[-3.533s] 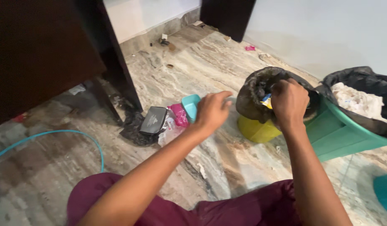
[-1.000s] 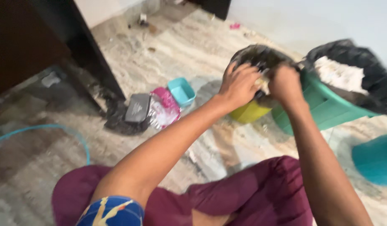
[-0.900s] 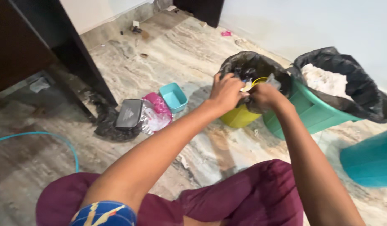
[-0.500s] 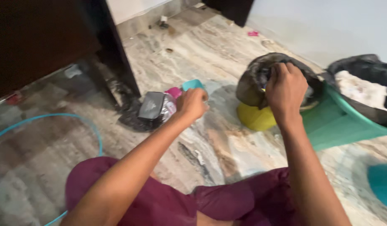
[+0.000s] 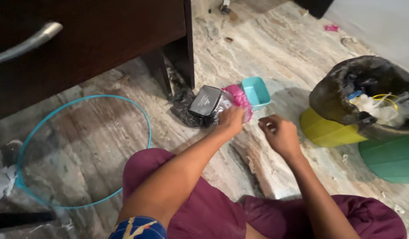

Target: The person sits on the floor and sorts through a pile of waste, including yellow cords, plastic bags, and a small container. They untangle the cords and place various items into a trash bin.

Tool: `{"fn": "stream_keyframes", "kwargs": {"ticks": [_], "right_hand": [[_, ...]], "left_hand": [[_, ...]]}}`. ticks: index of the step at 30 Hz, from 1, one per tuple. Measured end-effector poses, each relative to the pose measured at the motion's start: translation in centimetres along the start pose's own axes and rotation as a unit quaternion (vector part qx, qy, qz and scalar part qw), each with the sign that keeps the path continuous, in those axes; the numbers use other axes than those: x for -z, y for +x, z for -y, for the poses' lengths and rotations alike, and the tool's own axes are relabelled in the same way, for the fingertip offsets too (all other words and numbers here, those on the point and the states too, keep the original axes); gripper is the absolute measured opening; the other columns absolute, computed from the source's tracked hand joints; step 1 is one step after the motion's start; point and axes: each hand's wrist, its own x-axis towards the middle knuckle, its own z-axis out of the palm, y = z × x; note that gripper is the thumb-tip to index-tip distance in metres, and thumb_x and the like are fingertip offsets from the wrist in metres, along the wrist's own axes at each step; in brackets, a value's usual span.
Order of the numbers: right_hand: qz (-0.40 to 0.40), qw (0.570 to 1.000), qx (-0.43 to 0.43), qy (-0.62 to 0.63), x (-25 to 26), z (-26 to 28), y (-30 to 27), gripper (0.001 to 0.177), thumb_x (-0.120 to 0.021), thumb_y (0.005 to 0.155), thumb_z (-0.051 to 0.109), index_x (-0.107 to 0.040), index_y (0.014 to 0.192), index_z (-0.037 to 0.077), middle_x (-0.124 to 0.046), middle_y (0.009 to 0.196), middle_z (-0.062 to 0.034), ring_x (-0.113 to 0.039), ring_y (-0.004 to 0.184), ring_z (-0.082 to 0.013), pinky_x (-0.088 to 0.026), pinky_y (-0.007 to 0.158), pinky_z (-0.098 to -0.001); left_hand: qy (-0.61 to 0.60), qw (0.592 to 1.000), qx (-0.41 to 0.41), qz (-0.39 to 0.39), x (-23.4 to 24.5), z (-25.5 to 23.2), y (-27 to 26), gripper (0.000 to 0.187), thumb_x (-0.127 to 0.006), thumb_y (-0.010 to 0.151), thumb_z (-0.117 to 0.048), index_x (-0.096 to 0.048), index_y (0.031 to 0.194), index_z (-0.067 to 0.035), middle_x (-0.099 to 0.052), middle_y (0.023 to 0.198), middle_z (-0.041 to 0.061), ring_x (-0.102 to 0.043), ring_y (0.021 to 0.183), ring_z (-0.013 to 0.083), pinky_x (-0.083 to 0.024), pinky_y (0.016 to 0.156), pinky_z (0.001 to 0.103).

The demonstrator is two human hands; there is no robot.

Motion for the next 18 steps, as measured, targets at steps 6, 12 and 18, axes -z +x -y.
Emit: {"fn": "stream_keyframes", "kwargs": {"ticks": [6,12,18], "right_hand": [[0.048,0.849,-0.217,0.480,-0.8,-3.8,1.1,0.039,-0.055,0.098,0.026,-0.055,0.136,0.022,-0.072,0.114,-0.0012,-0.072,0.094,-0.0146,-0.060,0.079,-0.0380],[-0.036,0.914,-0.064,0.398,-0.9,-6.2,1.7,0.020,-0.073,0.093,0.000,-0.075,0.112,-0.007,-0.076,0.113,-0.0128,-0.071,0.096,-0.0148,-0.057,0.086,-0.0295],[-0.076,0.937,-0.072,0.333,1.3,-5.6,1.6,0.024,-0.077,0.088,-0.010,-0.071,0.111,-0.006,-0.075,0.105,-0.0133,-0.068,0.086,-0.0121,-0.056,0.073,-0.0257]], "left_hand": [[-0.187,0.974,-0.118,0.048,5.3,-4.9,-1.3,0.027,-0.083,0.076,-0.021,-0.080,0.102,-0.016,-0.078,0.095,0.013,-0.076,0.092,0.0300,-0.057,0.081,0.041],[-0.227,0.958,-0.160,0.075,7.8,-5.0,-1.6,0.030,-0.083,0.074,-0.023,-0.082,0.104,-0.016,-0.081,0.095,0.008,-0.078,0.087,0.0234,-0.060,0.078,0.037],[-0.318,0.903,-0.223,-0.182,7.3,-4.6,0.0,0.063,-0.090,0.074,-0.027,-0.066,0.128,-0.003,-0.071,0.120,0.018,-0.069,0.104,0.0285,-0.056,0.086,0.036]]}}
